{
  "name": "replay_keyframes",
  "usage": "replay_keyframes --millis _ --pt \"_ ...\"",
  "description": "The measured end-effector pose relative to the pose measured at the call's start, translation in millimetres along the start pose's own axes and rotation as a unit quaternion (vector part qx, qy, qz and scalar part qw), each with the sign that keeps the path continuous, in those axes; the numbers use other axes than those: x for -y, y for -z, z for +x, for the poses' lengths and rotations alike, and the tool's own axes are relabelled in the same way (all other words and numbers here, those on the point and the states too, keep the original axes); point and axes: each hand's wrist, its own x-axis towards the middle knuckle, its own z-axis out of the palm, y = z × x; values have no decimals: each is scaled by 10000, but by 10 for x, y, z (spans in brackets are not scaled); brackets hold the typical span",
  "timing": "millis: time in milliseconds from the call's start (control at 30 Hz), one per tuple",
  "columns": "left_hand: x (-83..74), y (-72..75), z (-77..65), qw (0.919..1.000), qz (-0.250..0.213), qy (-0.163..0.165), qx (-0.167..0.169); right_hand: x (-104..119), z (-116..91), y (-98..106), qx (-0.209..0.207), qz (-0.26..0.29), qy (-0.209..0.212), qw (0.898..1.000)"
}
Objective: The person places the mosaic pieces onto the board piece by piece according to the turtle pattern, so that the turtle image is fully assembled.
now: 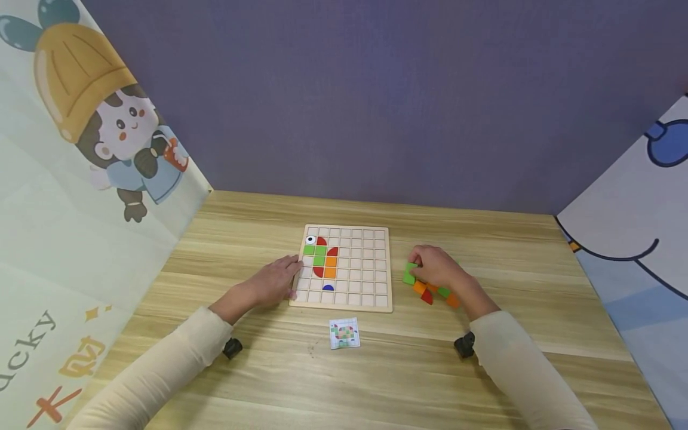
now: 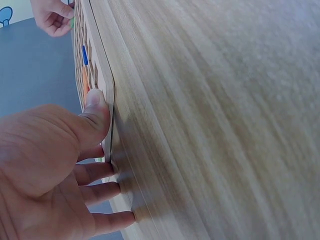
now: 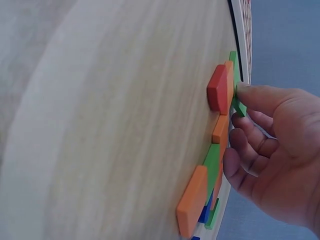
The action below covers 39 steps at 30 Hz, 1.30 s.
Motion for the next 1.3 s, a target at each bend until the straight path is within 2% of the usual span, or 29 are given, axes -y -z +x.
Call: replay_keyframes --millis 267,567,1000,1300 --pt "2 -5 5 10000 61 -26 -8 -19 -21 -7 28 33 50 10000" --pt "15 -21 7 10000 50 -55 -34 20 19 30 -285 -73 272 9992" --pt "24 -23 7 9999 103 -58 -40 296 217 32 -344 178 650 9971" --pt "14 -25 -4 9999 104 -11 -83 545 434 -31 -302 384 422 9979"
